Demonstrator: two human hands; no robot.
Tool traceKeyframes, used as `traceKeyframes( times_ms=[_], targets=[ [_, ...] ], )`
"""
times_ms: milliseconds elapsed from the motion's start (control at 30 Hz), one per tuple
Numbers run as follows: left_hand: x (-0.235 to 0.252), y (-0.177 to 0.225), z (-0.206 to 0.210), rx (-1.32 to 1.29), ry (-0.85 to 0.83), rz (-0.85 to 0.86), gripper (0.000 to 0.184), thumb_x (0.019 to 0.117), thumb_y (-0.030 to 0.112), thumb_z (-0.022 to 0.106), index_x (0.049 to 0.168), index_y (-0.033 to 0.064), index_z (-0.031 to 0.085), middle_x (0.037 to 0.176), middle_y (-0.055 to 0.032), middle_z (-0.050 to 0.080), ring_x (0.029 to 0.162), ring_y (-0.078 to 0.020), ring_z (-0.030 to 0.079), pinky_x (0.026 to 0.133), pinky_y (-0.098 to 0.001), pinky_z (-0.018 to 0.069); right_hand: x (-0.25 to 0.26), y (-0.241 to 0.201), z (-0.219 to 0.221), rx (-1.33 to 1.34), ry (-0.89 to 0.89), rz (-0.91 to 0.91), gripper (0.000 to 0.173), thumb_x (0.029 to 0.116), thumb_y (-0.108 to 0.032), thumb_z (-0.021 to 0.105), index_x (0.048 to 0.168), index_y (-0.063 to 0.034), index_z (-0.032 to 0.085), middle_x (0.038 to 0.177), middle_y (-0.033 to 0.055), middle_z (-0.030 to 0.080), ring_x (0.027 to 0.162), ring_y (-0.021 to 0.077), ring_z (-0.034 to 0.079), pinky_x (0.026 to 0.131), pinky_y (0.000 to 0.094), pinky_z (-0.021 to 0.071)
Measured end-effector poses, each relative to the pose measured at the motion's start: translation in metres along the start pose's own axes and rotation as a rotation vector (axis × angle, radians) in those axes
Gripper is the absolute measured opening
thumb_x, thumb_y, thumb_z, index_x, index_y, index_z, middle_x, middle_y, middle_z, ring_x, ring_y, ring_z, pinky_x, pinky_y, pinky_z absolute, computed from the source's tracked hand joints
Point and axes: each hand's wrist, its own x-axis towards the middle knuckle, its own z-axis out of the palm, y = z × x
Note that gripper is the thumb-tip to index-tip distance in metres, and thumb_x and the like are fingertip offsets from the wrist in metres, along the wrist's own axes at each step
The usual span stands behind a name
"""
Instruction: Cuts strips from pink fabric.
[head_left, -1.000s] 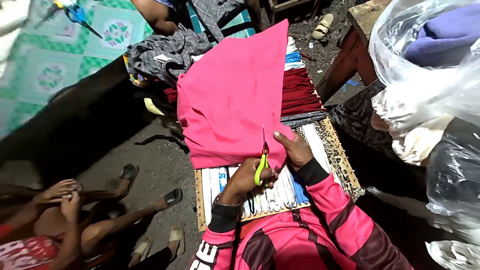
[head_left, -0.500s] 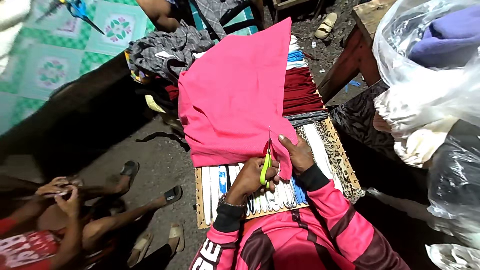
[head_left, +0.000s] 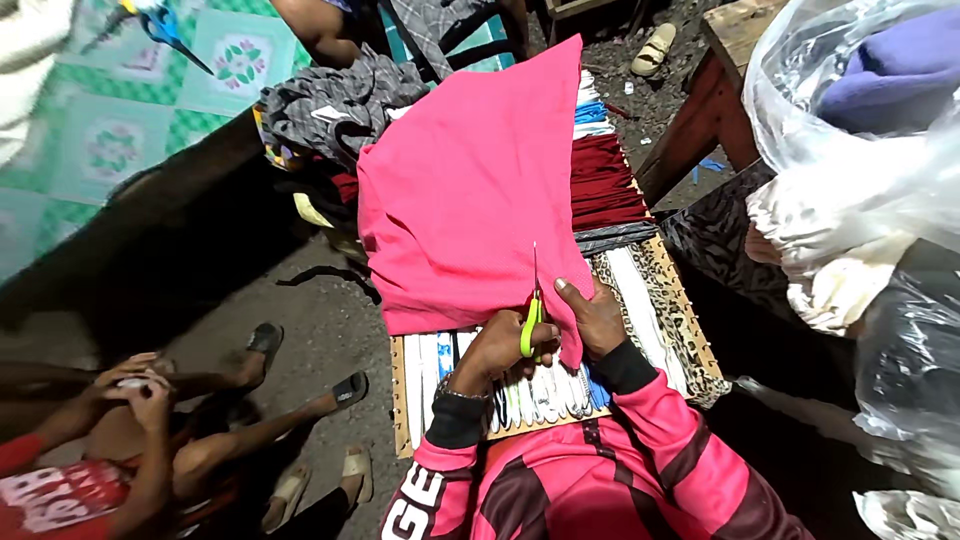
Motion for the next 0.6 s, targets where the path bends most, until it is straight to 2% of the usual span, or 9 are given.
traceKeyframes(
  times_ms=[133, 267, 400, 500, 600],
  targets=[
    [0.001, 0.0, -0.001, 0.019, 0.006, 0.011, 0.026, 0.0996, 0.025, 0.065, 0.106, -0.0001, 0.071, 0.087, -0.0097, 0.076, 0.068, -0.017, 0.073, 0.058, -0.0295, 0.0601, 0.0, -0.002, -0.001, 0.015, -0.004, 0.009, 0.026, 0.1002, -0.023, 0.068, 0.12, -0.0066, 0.067, 0.094, 0.0105, 0.075, 0.083, 0.019, 0.074, 0.076, 0.0385, 0.0633],
    [-0.002, -0.002, 0.001, -0.022, 0.035, 0.025, 0.022, 0.0997, 0.017, 0.067, 0.115, 0.0005, 0.069, 0.08, -0.0081, 0.074, 0.056, -0.0122, 0.066, 0.047, -0.0239, 0.0531, 0.001, -0.002, -0.004, 0.026, 0.012, 0.018, 0.026, 0.1002, -0.022, 0.068, 0.12, -0.0066, 0.067, 0.094, 0.0099, 0.075, 0.082, 0.0189, 0.074, 0.076, 0.0387, 0.0632],
    [-0.001, -0.003, 0.006, -0.061, 0.045, 0.042, 0.021, 0.0984, 0.015, 0.068, 0.112, -0.0013, 0.069, 0.079, -0.01, 0.073, 0.055, -0.0136, 0.067, 0.047, -0.0249, 0.0541, 0.001, -0.003, -0.009, 0.01, 0.019, 0.026, 0.027, 0.0993, -0.022, 0.069, 0.121, -0.0072, 0.068, 0.095, 0.0101, 0.075, 0.083, 0.0191, 0.074, 0.076, 0.0391, 0.0633],
    [0.004, 0.001, 0.008, -0.087, 0.039, 0.026, 0.02, 0.1001, 0.018, 0.066, 0.104, -0.0018, 0.069, 0.084, -0.0115, 0.075, 0.058, -0.0149, 0.069, 0.048, -0.0254, 0.055, -0.001, -0.003, -0.01, 0.0, 0.012, 0.018, 0.027, 0.0992, -0.021, 0.069, 0.122, -0.0071, 0.067, 0.097, 0.0099, 0.075, 0.085, 0.0189, 0.074, 0.078, 0.0385, 0.0635],
    [0.013, 0.007, 0.007, -0.059, 0.027, 0.008, 0.022, 0.1018, 0.02, 0.064, 0.101, -0.0013, 0.07, 0.084, -0.0109, 0.075, 0.059, -0.015, 0.069, 0.049, -0.026, 0.0558, -0.003, -0.003, -0.012, -0.025, 0.017, 0.007, 0.025, 0.0991, -0.02, 0.069, 0.12, -0.0061, 0.068, 0.094, 0.0102, 0.075, 0.082, 0.0191, 0.074, 0.075, 0.0382, 0.0636]
  ],
)
